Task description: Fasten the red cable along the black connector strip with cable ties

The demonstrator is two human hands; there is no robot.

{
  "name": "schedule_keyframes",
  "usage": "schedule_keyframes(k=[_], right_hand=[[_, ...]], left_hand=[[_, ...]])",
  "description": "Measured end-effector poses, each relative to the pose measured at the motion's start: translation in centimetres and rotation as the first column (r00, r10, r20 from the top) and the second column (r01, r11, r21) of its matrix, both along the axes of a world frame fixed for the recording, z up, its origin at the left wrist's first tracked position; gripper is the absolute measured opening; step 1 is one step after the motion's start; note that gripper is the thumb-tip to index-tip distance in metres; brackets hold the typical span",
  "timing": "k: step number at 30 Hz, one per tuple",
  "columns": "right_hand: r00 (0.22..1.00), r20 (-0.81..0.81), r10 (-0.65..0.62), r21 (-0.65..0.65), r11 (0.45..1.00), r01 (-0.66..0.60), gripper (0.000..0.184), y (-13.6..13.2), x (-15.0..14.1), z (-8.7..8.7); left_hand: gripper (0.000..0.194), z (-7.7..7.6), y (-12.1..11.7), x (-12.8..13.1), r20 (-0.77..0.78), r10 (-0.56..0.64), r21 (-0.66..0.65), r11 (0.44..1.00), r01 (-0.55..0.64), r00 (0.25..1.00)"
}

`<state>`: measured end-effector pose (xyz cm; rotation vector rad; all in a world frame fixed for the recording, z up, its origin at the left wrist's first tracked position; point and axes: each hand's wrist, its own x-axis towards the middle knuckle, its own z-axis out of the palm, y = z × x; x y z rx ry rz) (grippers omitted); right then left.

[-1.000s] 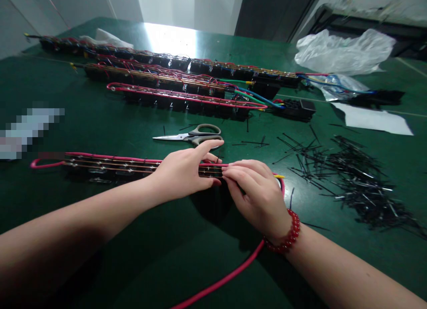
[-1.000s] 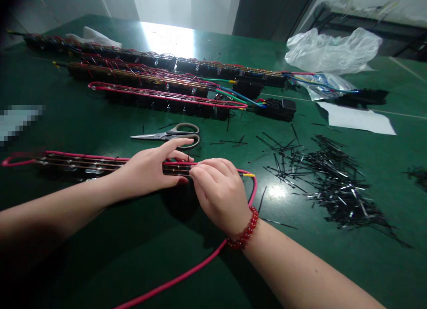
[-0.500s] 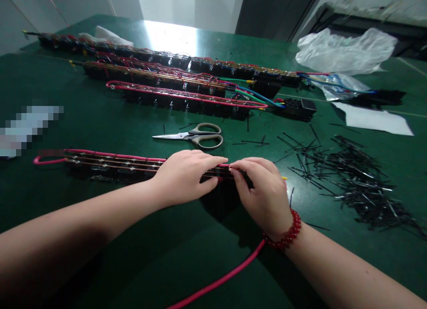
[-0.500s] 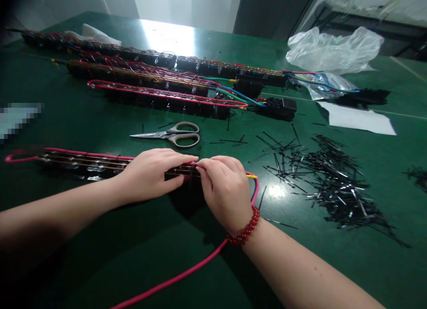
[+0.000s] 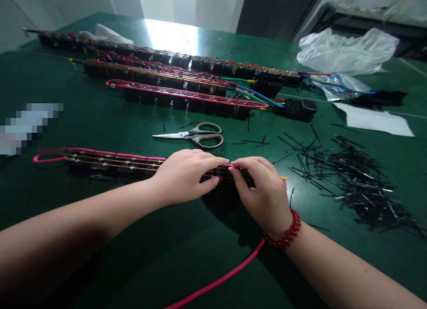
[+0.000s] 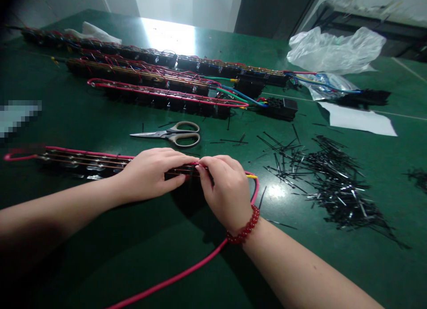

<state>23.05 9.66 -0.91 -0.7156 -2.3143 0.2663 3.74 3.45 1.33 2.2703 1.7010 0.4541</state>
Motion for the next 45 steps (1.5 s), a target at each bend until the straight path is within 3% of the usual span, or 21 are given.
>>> schedule_keyframes(k=[32,39,45], right_hand=[[0.999,0.009,0.034,-0.003,0.999,-0.034,0.004,0.15,0.02,-0.19],[0.999,0.021,0.045,-0.032,0.998,-0.045,0.005,0.17,-0.04,0.08],[0.999,0.010,0.033,-0.058,0.998,-0.033,0.005,0.10,0.01,0.13]], left_hand=[[0.039,-0.04,-0.01,-0.09,-0.003,-0.022,-0.002,1.000,0.022,1.000],[0.046,0.05,-0.01,-0.06,0.029,0.045,-0.036,0.998,-0.044,0.999],[0.032,0.35,-0.02,-0.05,0.047,0.044,-0.051,0.998,-0.041,0.998]])
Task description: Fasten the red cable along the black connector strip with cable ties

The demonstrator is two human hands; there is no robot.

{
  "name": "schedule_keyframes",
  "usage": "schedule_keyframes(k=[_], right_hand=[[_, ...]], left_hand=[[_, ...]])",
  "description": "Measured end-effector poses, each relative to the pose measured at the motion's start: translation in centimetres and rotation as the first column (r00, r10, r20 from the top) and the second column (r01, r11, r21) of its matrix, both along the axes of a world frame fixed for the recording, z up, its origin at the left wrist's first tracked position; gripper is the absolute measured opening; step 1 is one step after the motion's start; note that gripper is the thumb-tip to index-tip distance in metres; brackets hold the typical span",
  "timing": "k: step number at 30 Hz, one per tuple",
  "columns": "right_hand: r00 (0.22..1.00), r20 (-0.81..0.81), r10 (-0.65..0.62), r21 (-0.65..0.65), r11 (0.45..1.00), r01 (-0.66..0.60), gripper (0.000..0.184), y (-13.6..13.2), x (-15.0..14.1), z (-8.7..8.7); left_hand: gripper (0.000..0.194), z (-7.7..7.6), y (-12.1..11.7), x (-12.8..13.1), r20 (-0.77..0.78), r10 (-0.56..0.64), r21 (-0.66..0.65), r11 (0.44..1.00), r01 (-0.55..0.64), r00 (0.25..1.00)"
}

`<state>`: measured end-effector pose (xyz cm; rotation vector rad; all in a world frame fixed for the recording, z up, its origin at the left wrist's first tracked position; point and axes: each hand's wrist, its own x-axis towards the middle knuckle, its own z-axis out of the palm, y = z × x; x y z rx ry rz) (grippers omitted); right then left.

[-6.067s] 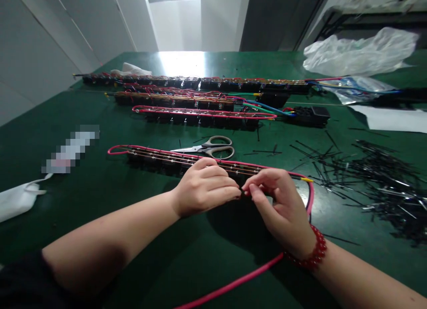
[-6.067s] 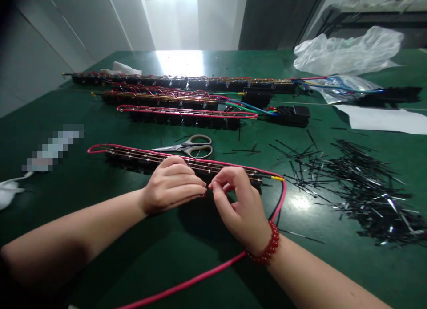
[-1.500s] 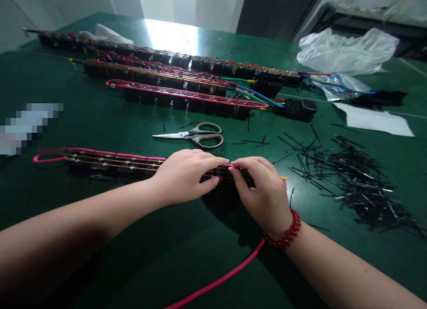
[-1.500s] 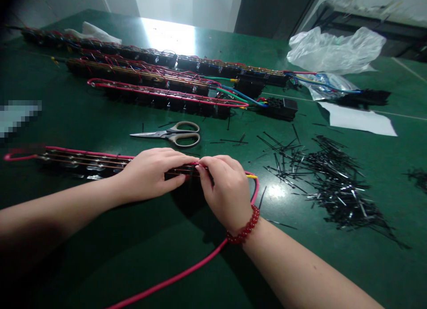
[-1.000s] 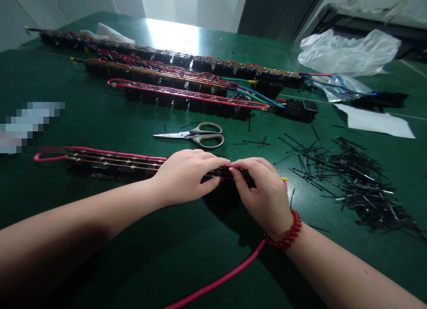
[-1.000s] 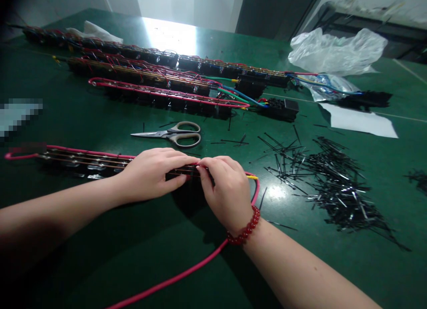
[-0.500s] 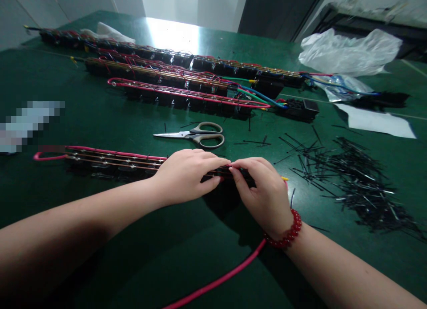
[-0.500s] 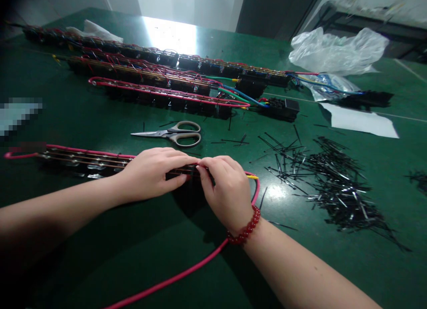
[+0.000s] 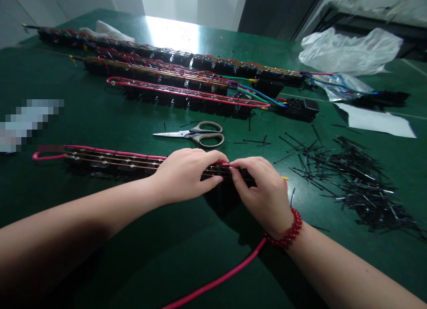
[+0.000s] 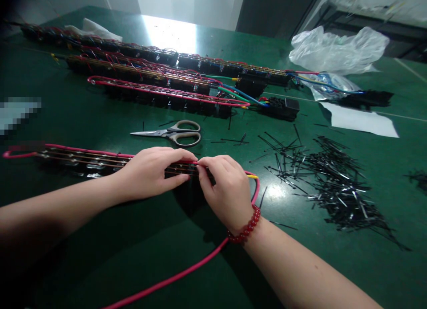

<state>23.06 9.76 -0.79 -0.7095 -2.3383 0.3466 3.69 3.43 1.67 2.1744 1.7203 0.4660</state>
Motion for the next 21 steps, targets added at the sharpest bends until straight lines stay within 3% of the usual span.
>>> schedule_keyframes(k=[21], right_hand=[[0.999,-0.024,-0.023,-0.016,1.000,0.023,0.004,-0.16,-0.04,0.02]], left_hand=[[0.039,-0.28,-0.02,-0.07,0.016,-0.023,0.021,1.000,0.022,1.000]])
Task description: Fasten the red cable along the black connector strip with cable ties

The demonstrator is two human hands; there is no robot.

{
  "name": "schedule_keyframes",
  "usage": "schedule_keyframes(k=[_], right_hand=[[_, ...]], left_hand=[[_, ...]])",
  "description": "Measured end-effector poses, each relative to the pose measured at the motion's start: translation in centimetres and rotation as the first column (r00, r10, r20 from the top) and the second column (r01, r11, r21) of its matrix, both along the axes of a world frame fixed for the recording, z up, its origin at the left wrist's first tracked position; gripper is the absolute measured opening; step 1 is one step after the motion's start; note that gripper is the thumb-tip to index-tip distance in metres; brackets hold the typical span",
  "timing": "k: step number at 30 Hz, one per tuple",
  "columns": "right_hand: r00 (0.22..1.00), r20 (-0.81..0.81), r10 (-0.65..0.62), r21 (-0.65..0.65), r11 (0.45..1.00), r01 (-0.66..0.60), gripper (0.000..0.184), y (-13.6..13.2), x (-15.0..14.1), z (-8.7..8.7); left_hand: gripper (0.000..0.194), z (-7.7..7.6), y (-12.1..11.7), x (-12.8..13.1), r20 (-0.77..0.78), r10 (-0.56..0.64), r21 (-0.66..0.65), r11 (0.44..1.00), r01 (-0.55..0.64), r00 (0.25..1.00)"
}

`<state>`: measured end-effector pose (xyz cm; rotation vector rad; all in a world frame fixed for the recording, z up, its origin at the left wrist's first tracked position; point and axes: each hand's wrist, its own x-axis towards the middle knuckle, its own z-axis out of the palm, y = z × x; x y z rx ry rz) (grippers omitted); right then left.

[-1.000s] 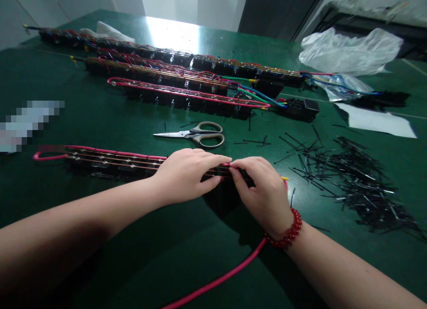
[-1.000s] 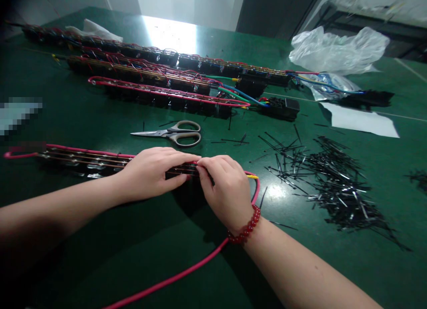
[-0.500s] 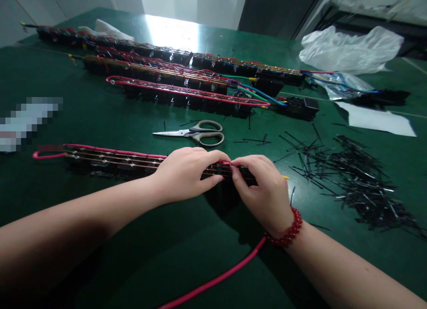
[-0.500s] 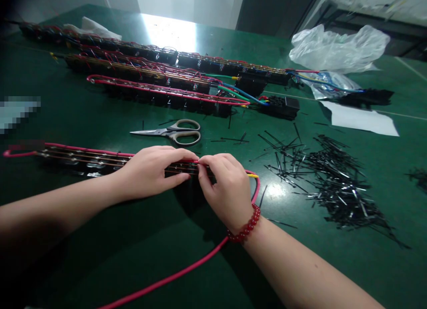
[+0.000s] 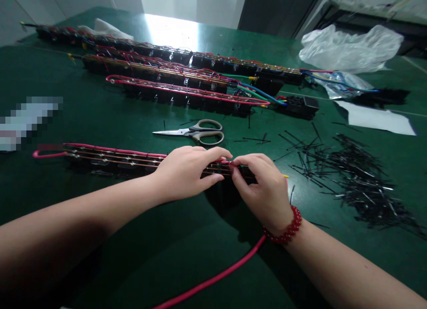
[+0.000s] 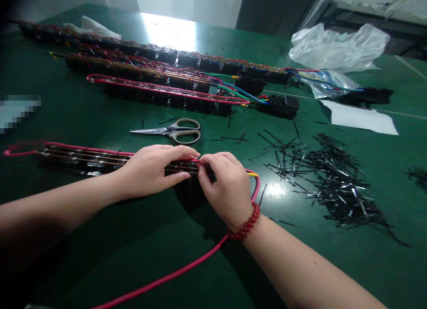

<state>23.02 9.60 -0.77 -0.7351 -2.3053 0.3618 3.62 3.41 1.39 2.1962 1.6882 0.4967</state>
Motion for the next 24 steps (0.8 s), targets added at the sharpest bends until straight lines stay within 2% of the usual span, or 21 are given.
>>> schedule_keyframes(k=[7,12,24], right_hand=[[1.000,-0.024,0.012,-0.006,1.000,-0.012,0.010,0.16,0.01,-0.08],[1.000,-0.006,0.010,-0.024,1.000,-0.010,0.013,0.21,0.07,-0.08],[0.999,-0.049,0.012,-0.064,0.998,-0.015,0.010,0.10,0.00,0.11]], left_hand=[[0.038,0.07,-0.07,-0.01,0.013,-0.010,0.001,1.000,0.010,1.000],[0.029,0.15,-0.13,0.06,-0.006,0.005,0.001,1.000,-0.005,1.000],[0.030,0.15,0.05,0.11,-0.034,-0.044,0.010,0.999,0.045,0.998]])
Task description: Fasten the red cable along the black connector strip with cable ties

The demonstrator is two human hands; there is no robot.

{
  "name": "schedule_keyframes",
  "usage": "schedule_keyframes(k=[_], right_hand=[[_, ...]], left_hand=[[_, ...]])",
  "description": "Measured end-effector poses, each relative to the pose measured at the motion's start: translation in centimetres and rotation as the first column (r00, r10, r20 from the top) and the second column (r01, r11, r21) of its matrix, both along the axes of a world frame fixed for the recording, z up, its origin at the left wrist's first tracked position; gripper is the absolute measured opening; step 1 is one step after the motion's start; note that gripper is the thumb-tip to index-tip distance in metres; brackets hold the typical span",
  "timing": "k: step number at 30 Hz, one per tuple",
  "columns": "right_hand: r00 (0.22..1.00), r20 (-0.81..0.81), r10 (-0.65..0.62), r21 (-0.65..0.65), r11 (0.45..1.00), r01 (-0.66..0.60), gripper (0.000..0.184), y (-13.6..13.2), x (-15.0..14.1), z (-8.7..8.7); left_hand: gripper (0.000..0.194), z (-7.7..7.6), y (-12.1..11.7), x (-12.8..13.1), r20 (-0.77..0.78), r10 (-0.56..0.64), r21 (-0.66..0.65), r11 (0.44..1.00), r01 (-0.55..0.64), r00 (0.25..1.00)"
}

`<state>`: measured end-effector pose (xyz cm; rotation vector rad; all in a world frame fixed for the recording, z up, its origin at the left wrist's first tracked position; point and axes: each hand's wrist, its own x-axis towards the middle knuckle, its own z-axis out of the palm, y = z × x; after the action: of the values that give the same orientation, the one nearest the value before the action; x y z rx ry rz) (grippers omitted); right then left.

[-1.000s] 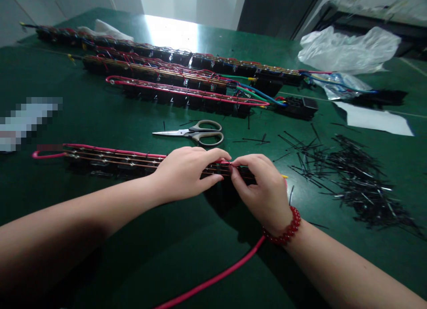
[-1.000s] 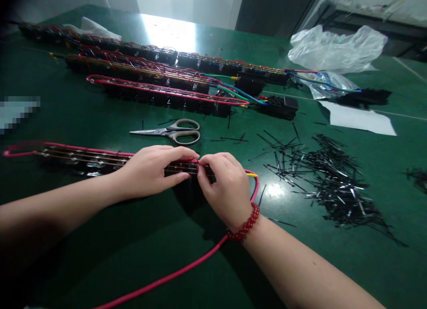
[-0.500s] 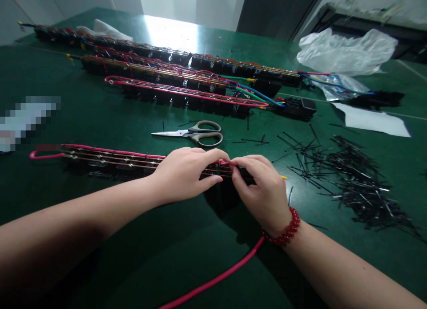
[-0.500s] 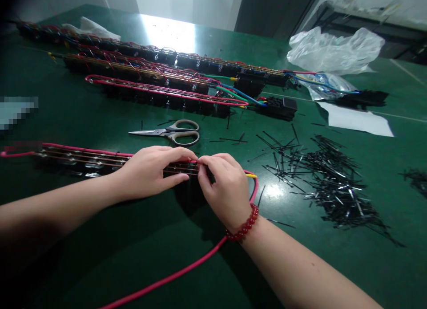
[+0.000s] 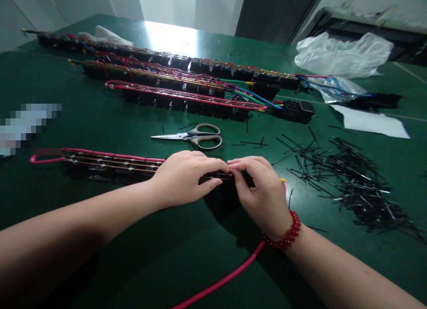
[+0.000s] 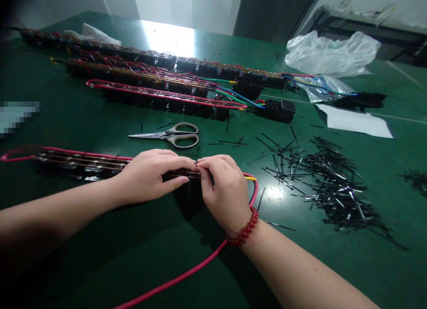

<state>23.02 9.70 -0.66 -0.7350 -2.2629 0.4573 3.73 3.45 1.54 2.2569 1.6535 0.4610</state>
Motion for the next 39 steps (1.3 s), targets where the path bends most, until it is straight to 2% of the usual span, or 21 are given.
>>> schedule_keyframes(k=[4,13,17,24,32,39], right_hand=[[1.000,0.001,-0.007,-0.016,1.000,0.007,0.011,0.0,0.0,0.0],[1.000,0.020,-0.020,0.013,1.000,0.020,0.012,0.0,0.0,-0.1],[0.999,0.024,-0.022,0.037,0.999,0.021,0.013,0.0,0.1,0.0],[0.999,0.038,-0.032,0.038,0.999,0.030,0.013,-0.1,0.1,-0.1],[0.998,0.057,-0.029,0.038,0.999,0.027,0.011,0.0,0.1,-0.2],[0.999,0.045,-0.020,0.044,0.999,0.018,0.012,0.0,0.2,-0.3]], left_hand=[[0.028,0.0,0.0,0.1,0.000,-0.036,0.023,0.999,0.036,0.999],[0.028,-0.1,-0.1,0.3,0.029,-0.035,0.028,0.999,0.034,0.999],[0.031,-0.5,-0.2,0.5,-0.014,-0.077,0.077,0.994,0.077,0.997],[0.030,-0.6,-0.3,0.6,-0.053,-0.073,0.108,0.991,0.078,0.996],[0.028,-1.6,-0.4,0.4,-0.218,-0.081,0.307,0.940,0.147,0.973],[0.025,-1.7,-0.5,0.4,-0.268,-0.084,0.356,0.917,0.180,0.960]])
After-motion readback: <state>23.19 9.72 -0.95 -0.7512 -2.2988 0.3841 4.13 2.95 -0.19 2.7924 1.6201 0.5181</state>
